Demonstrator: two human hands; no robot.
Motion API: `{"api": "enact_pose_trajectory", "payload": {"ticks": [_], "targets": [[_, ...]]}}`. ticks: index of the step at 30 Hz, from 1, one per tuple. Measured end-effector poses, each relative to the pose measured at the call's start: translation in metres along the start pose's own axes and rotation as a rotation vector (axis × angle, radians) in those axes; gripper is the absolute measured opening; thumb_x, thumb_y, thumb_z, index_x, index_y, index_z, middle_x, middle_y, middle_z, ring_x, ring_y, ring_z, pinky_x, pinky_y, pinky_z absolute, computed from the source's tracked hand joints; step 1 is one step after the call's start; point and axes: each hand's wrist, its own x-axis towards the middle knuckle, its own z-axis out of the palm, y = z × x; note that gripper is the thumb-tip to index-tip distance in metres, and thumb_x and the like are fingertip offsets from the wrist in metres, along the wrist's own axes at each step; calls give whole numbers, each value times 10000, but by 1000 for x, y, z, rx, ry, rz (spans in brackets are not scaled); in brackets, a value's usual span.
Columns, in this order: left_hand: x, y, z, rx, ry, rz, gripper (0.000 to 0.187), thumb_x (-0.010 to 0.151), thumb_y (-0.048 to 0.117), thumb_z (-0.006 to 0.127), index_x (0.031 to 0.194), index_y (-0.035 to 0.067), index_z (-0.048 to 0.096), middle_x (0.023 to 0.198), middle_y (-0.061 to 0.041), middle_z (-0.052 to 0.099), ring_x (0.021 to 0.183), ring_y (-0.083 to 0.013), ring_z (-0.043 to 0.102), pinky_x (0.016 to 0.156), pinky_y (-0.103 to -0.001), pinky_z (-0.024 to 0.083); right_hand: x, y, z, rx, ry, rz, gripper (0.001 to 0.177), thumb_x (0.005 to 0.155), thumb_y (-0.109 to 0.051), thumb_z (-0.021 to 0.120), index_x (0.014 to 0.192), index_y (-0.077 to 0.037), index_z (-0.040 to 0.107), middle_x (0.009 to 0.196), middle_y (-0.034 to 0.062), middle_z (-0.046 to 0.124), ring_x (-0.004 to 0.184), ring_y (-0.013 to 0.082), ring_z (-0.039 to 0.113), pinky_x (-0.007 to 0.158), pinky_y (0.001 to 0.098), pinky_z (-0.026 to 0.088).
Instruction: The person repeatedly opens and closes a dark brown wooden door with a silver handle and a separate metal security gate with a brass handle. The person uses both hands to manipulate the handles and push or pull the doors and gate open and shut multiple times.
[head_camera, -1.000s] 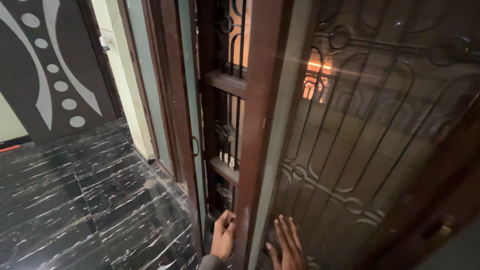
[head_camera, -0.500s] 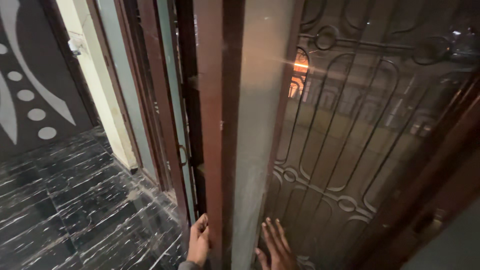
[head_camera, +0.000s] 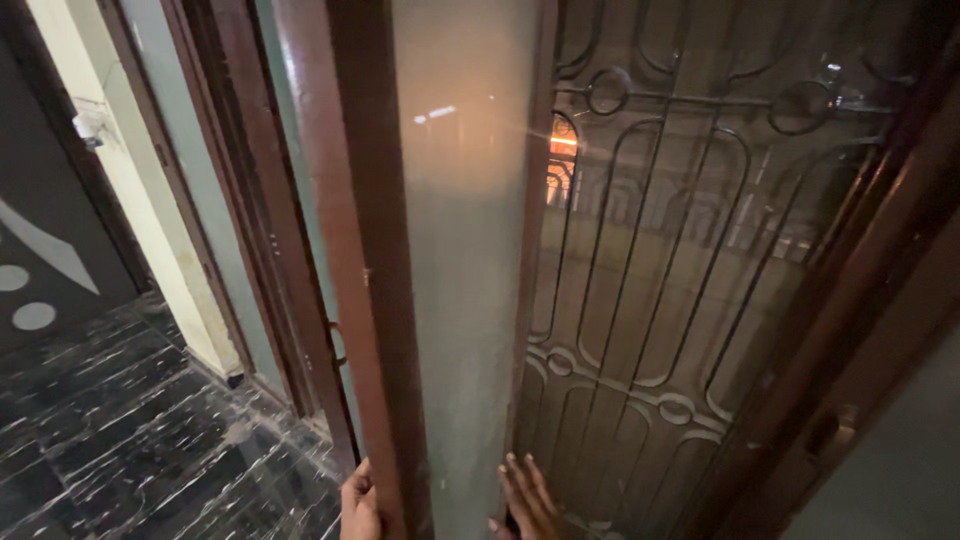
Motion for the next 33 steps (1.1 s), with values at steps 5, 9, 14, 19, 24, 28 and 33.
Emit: {"api": "enact_pose_trajectory", "payload": {"ticks": [5,9,14,19,24,28,33], "targets": [[12,-2,-14,-19,52,-6,420,828,-45,617,1241,-82,680,1097,-160,783,980,-235,757,858,-332,580,2,1,4,36,-38,52,839,1014,-538,652,1605,-69,283,1685,203,206,1542,510,117,1199,643,173],[15,4,-13,-72,249,-82,378,839,-29,620,1207,-80,688,1094,-175,768,987,-257,743,870,-355,579,0,1,1,-42,37,12,848,995,-589,639,1582,-57,337,1653,208,274,1518,497,185,1162,664,219],[25,23,-15,42,229,-214,380,863,6,608,1229,-74,672,1138,-183,740,1035,-276,709,899,-379,561,-3,-3,-1,-143,194,-19,801,984,-662,579,1508,-62,500,1573,192,460,1466,490,354,1120,675,332],[29,25,-10,101,204,-249,385,886,41,596,1250,-67,656,1182,-191,712,1082,-294,675,928,-402,543,-1,1,-9,-183,259,-63,677,1041,-551,469,1482,-45,555,1515,227,531,1415,511,449,1123,659,364],[30,13,17,141,150,-244,391,910,76,584,1272,-61,640,1226,-199,684,1129,-313,641,957,-426,525,-9,15,-21,-213,303,-168,610,1109,-478,442,1472,1,547,1497,275,548,1408,524,495,1146,628,378],[12,6,57,202,101,-214,398,929,104,574,1289,-56,627,1262,-205,661,1167,-328,614,980,-445,510,-18,27,-32,-72,201,-114,740,1043,-550,587,1460,55,499,1492,323,479,1398,552,404,1129,646,335],[3,-13,86,336,44,-146,408,952,138,563,1311,-49,611,1306,-213,633,1214,-347,580,1009,-469,492,-26,38,-41,-33,213,-80,776,1007,-568,636,1486,25,491,1531,296,458,1432,550,358,1140,633,339]]}}
